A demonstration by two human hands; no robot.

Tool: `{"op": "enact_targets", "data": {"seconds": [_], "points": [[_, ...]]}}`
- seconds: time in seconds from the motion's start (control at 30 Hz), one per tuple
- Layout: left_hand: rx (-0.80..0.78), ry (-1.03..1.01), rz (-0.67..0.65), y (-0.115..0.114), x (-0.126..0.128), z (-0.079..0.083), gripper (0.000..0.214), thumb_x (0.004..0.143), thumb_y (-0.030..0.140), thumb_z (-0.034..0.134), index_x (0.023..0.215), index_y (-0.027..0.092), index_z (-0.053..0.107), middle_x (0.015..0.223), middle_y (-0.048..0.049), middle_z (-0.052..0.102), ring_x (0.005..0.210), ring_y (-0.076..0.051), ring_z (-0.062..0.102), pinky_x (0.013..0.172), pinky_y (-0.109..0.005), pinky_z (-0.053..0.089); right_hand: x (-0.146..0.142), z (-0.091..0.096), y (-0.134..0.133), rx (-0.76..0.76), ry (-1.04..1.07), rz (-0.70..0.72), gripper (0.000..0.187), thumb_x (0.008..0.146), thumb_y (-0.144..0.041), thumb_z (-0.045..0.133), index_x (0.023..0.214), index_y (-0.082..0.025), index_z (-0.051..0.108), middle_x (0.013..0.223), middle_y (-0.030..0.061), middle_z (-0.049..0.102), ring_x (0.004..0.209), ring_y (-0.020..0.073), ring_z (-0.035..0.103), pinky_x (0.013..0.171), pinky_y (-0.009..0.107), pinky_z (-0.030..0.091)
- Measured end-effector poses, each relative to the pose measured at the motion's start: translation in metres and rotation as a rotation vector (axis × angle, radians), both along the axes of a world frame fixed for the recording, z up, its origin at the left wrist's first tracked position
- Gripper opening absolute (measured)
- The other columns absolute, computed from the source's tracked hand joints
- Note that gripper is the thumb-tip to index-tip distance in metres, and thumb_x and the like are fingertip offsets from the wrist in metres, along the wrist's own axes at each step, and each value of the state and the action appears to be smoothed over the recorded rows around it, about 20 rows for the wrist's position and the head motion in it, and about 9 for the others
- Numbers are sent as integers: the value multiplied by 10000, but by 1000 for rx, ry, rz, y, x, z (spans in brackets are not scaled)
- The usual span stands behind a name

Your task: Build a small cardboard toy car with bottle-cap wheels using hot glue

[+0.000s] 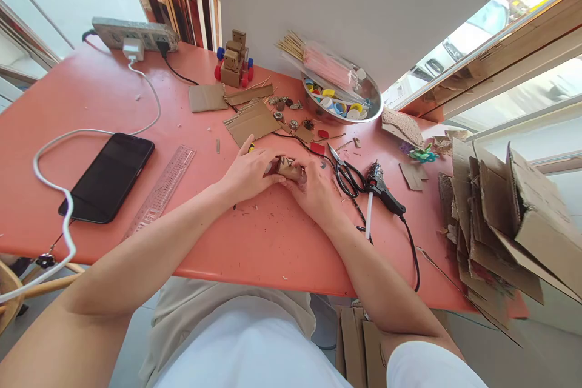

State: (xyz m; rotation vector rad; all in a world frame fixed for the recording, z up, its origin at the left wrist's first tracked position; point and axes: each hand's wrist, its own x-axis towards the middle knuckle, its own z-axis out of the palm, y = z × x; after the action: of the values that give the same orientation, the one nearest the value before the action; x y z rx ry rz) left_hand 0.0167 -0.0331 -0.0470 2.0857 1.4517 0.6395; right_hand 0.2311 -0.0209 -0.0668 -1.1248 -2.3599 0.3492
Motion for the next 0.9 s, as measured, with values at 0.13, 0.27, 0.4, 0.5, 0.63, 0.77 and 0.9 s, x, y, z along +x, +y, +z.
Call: {"op": "enact_targets", "data": {"seconds": [0.13,0.27,0.4,0.5,0.63,0.77,0.9], "points": [[0,36,-10,2,0,0,302,964,337,670,1231,207,729,1113,-78,819,1159,-313,765,1372,-671,119,5,0,2,3,-3,56,273,1063,-468,558,1228,-251,549,1189,144,763,1068,316,754,900,476,636],[45,16,-47,1,-1,-1,353,964,328,674,1307,252,708,1161,-53,818,1173,-297,760,1369,-682,128,9,3,4,10,-53,63,332,1095,-430,463,1345,-241,574,1315,168,751,1220,325,729,1031,518,604],[42,19,-51,1,-1,-3,419,958,308,674,1371,234,678,1249,-75,809,1220,-298,749,1375,-671,124,9,3,4,73,-148,76,468,1106,-333,404,1557,-262,507,1511,144,682,1403,295,650,1193,542,512],[47,26,-55,2,-1,-5,403,952,300,671,1345,217,691,1296,-96,801,1250,-309,740,1377,-665,137,8,0,2,120,-199,86,539,1096,-296,429,1632,-245,456,1609,140,607,1477,287,597,1246,539,471],[71,13,-75,3,-1,-7,419,941,256,653,1358,234,689,1353,-91,787,1290,-302,724,1383,-646,164,6,-3,-1,123,-238,53,609,1080,-275,462,1684,-229,394,1663,150,542,1536,300,538,1278,562,435],[67,19,-76,2,-1,-8,470,935,243,650,1404,226,668,1369,-91,781,1327,-298,705,1384,-638,174,5,-5,-3,124,-264,36,636,1081,-283,459,1705,-225,349,1694,146,500,1570,294,497,1288,564,421],[67,24,-71,2,0,-9,463,938,276,670,1398,228,671,1376,-100,775,1322,-305,707,1381,-640,177,7,-5,-2,122,-256,47,626,1089,-289,425,1707,-229,348,1672,140,532,1547,293,526,1280,570,434]]}}
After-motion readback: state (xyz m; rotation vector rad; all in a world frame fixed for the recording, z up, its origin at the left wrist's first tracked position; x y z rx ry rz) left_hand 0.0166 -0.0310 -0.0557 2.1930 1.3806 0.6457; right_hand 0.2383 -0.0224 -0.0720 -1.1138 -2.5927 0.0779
